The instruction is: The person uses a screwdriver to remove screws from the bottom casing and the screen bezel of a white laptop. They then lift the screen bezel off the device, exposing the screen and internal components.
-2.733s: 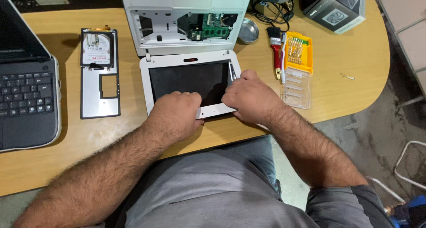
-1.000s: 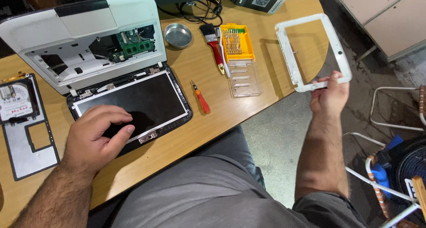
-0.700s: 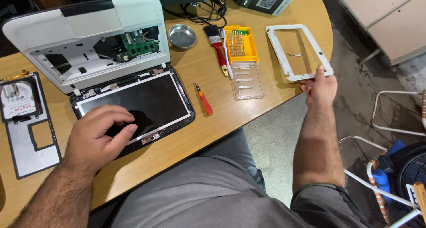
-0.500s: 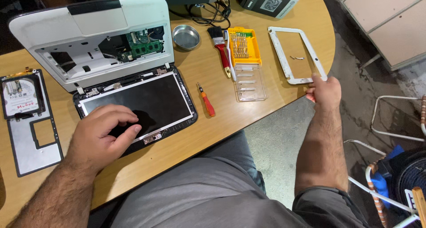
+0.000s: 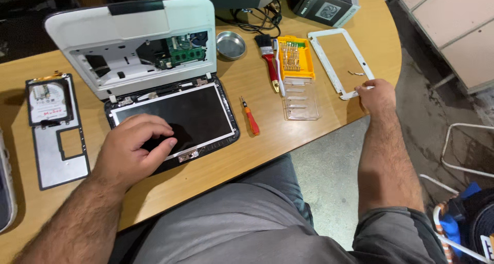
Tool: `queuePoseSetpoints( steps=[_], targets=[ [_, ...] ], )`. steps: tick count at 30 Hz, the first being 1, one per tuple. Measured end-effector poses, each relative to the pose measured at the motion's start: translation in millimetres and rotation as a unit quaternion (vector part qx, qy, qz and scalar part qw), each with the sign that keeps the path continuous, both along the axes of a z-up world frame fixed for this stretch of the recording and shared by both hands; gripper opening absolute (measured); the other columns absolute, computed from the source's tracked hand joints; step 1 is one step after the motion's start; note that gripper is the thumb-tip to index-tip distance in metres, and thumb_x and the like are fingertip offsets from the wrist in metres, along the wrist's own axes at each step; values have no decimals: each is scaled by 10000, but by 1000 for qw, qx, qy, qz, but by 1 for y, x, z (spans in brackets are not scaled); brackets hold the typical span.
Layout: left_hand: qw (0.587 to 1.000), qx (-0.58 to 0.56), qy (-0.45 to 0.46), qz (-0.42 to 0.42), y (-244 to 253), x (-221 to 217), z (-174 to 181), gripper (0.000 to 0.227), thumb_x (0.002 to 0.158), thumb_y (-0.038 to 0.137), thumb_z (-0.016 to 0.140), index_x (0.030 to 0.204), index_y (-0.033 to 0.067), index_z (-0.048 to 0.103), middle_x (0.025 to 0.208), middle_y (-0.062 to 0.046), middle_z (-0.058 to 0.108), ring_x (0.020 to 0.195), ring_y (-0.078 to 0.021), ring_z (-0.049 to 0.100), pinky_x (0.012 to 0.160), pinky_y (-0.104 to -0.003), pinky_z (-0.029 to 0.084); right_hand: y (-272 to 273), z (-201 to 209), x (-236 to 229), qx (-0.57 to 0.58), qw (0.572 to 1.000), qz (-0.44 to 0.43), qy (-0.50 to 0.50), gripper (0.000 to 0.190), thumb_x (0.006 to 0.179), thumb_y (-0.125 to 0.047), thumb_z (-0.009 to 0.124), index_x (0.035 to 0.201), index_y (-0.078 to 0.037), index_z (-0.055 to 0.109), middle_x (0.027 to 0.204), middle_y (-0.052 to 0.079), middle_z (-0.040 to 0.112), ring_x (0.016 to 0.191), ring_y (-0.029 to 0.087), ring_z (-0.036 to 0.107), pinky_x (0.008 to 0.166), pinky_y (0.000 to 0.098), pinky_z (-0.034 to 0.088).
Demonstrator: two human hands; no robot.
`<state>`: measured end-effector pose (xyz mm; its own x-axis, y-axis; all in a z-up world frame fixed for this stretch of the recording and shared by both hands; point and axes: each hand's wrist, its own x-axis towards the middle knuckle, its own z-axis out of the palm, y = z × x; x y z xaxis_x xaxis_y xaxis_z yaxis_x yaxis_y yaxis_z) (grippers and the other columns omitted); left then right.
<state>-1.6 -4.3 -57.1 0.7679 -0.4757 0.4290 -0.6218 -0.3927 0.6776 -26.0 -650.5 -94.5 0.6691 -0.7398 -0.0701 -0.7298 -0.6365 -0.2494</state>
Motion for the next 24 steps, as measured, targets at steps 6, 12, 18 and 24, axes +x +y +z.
queuePoseSetpoints(
  steps=[6, 12, 18, 24],
  targets=[
    [998, -56, -36, -9, 1, 1, 1, 61, 864, 155, 790, 897, 132, 744, 934, -44, 759, 794, -282, 706, 770, -398, 556, -51, -41, -3, -105, 992, 69, -26, 399, 929, -497, 767, 1214, -219, 801, 1061, 112, 781, 1084, 384, 703, 919, 494, 572],
    [998, -45, -48, 4, 7, 6, 3, 57, 866, 157, 784, 879, 125, 738, 904, -41, 755, 781, -272, 707, 767, -404, 562, 56, -23, -27, -76, 954, 103, -271, 225, 1055, -299, 780, 1260, -208, 774, 867, -12, 710, 854, 193, 701, 744, 375, 548],
    [992, 86, 29, 89, 18, 22, 46, 151, 887, 231, 753, 1006, 144, 722, 913, -76, 720, 875, -295, 700, 798, -444, 550, 247, 40, -42, -11, 858, 447, -253, 319, 797, -118, 848, 1102, -170, 770, 1035, 56, 779, 942, 285, 749, 818, 415, 597],
    [974, 197, 54, 94, 21, 32, 41, 252, 871, 271, 716, 1102, 171, 737, 977, -91, 737, 991, -348, 711, 883, -474, 562, 313, 53, -32, 4, 890, 451, 67, 539, 909, -435, 714, 1414, -271, 624, 1180, 107, 691, 1071, 340, 716, 920, 468, 601]
  ],
)
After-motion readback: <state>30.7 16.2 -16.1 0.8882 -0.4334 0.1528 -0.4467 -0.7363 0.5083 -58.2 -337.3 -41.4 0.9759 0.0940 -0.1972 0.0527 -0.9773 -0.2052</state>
